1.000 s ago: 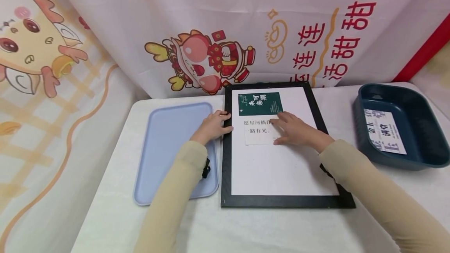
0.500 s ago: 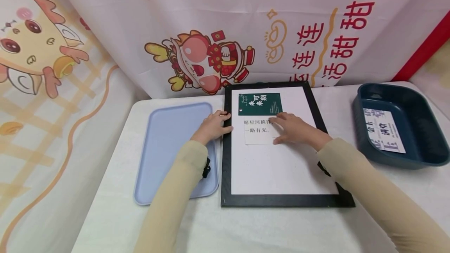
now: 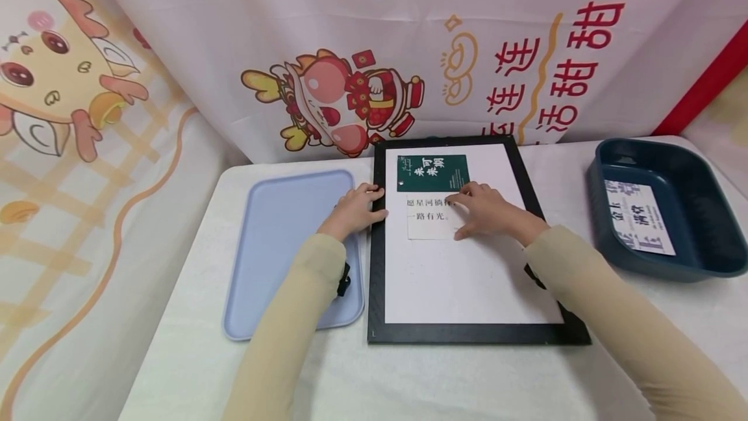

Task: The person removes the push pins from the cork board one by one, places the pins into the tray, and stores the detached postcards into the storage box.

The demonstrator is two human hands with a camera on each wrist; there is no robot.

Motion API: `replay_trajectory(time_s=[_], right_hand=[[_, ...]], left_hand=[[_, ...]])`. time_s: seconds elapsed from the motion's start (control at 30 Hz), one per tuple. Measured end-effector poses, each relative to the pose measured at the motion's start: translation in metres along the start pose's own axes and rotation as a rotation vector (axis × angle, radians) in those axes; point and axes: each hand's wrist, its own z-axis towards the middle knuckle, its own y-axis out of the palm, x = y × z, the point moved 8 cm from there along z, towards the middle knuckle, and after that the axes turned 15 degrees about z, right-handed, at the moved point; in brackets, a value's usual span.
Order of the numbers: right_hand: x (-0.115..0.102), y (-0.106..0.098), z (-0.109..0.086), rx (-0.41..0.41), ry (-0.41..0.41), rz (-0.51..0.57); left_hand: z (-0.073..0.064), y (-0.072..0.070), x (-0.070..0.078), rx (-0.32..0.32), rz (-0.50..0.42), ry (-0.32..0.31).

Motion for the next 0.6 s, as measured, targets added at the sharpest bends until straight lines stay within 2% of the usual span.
replay_trajectory(time_s=[0.2, 0.6], right_hand=[[0.0003, -0.0027, 0.0029, 0.004, 0.011, 0.001], [-0.0057, -0.0102, 0.0008, 0.055, -0.057, -0.012]], left_hand=[[0.0000, -0.0005, -0.0002, 0.003, -0.006, -0.002], [0.0014, 0.0015, -0.0013, 0.001, -0.013, -0.003]])
